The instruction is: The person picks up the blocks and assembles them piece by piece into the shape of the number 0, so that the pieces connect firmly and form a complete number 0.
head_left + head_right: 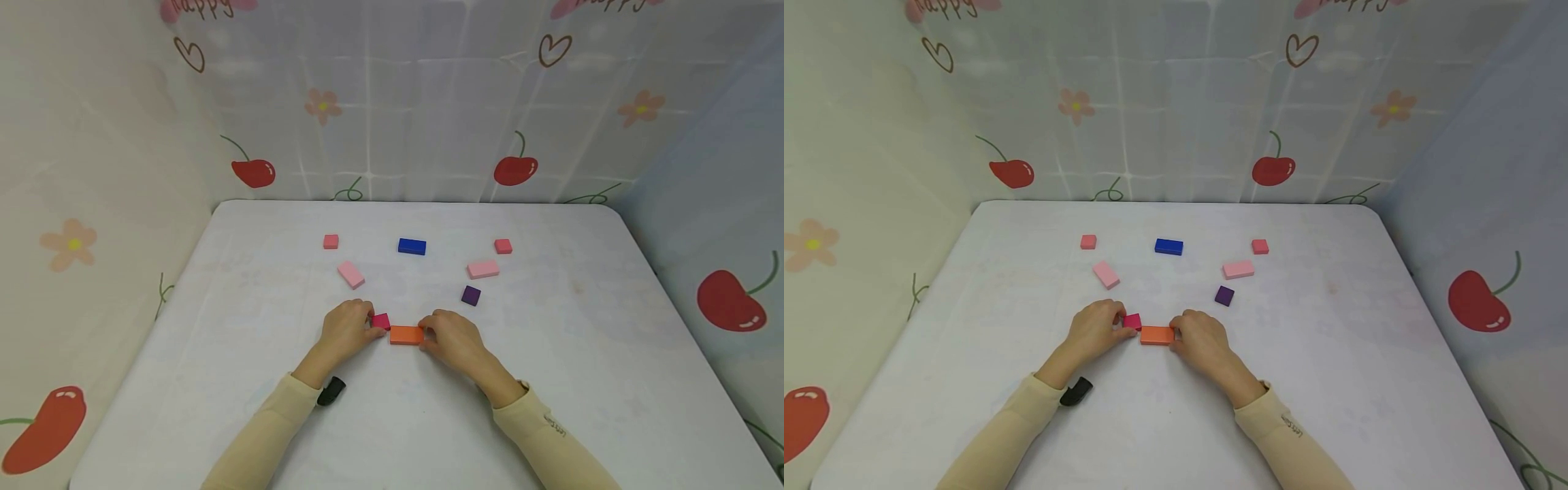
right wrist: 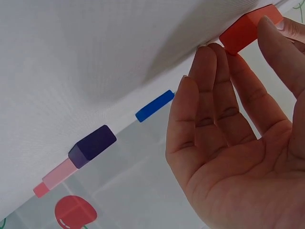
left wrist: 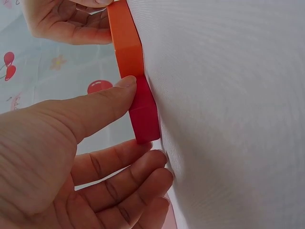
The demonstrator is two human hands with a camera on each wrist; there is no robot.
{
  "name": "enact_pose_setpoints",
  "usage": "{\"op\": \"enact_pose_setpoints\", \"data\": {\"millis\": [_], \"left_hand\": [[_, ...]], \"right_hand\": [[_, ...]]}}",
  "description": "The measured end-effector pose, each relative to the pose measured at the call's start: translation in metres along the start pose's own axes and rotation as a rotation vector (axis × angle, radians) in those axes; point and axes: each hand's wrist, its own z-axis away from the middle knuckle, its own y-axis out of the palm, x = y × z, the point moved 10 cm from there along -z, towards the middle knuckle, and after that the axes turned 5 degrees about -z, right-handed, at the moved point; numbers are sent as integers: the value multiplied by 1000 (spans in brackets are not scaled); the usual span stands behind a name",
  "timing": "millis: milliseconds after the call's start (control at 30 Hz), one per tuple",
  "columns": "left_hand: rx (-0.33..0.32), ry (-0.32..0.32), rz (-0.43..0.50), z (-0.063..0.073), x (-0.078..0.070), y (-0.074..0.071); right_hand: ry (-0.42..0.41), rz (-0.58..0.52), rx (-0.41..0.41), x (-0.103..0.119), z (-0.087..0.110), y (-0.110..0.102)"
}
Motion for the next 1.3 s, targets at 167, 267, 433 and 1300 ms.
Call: {"op": "enact_pose_setpoints", "data": {"millis": [167,267,433,1300], "left_hand": [[8,-6,-3,0,0,1],[9,-7,-4,0,0,2],[3,-4,-5,0,0,1],[-50,11,-61,3,-2,-1]], "right_hand": [[4,-5,2,-1,0,1],[7,-5,3,-1,0,1],[6,-1,2,-1,0,0],[7,-11,-3,-1,1,0]]}}
